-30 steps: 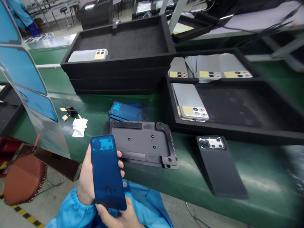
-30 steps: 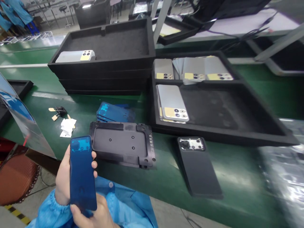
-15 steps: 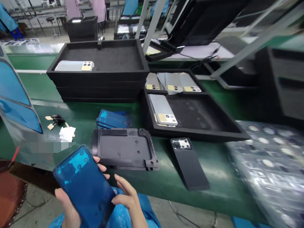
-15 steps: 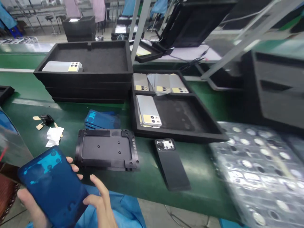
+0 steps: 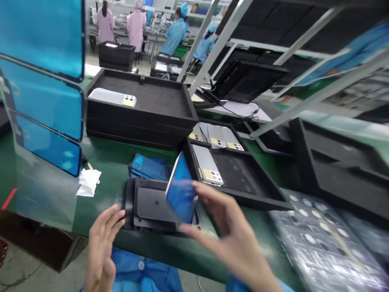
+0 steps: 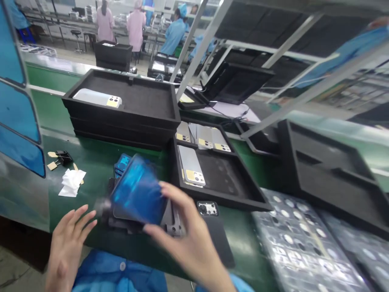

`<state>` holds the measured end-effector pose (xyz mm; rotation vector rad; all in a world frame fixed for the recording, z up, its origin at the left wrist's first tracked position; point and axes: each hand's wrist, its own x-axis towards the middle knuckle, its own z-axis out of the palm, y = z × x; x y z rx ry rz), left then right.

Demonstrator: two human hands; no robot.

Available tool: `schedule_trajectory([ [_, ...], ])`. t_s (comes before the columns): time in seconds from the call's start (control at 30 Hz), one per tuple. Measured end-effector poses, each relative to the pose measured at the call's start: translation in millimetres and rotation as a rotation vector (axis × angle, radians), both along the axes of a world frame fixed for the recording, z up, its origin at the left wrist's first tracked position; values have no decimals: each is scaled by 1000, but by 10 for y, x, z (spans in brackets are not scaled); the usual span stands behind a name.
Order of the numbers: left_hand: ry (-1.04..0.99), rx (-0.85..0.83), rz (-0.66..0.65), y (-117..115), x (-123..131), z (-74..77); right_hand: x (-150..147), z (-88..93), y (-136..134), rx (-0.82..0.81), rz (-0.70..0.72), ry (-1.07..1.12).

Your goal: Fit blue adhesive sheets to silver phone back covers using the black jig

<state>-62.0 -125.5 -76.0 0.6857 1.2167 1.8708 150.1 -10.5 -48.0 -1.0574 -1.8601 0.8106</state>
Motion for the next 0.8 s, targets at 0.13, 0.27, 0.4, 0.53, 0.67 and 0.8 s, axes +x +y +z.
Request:
schedule_trajectory([
  [0.13,70,-60,139,-84,-267,50,-39,-61,956,-14,-17,-182],
  [0.27,205,-71,113,-259,-604,-33,-186,-323,1479,-132,131,-334],
  [0.4,233,-103,204,-329,-838,-25,-261,-488,1587,-214,258,-432],
  [0.53,307,-104,259,-265,-953,74,-283,-532,1581,-241,290,-475],
  [0.67,416,-24,372,-60,-1171,155,-291,-535,1561,-238,270,-483],
  [0.8,545,-45,614,299,-1669,251,-298,-495,1464,-170,239,-437],
])
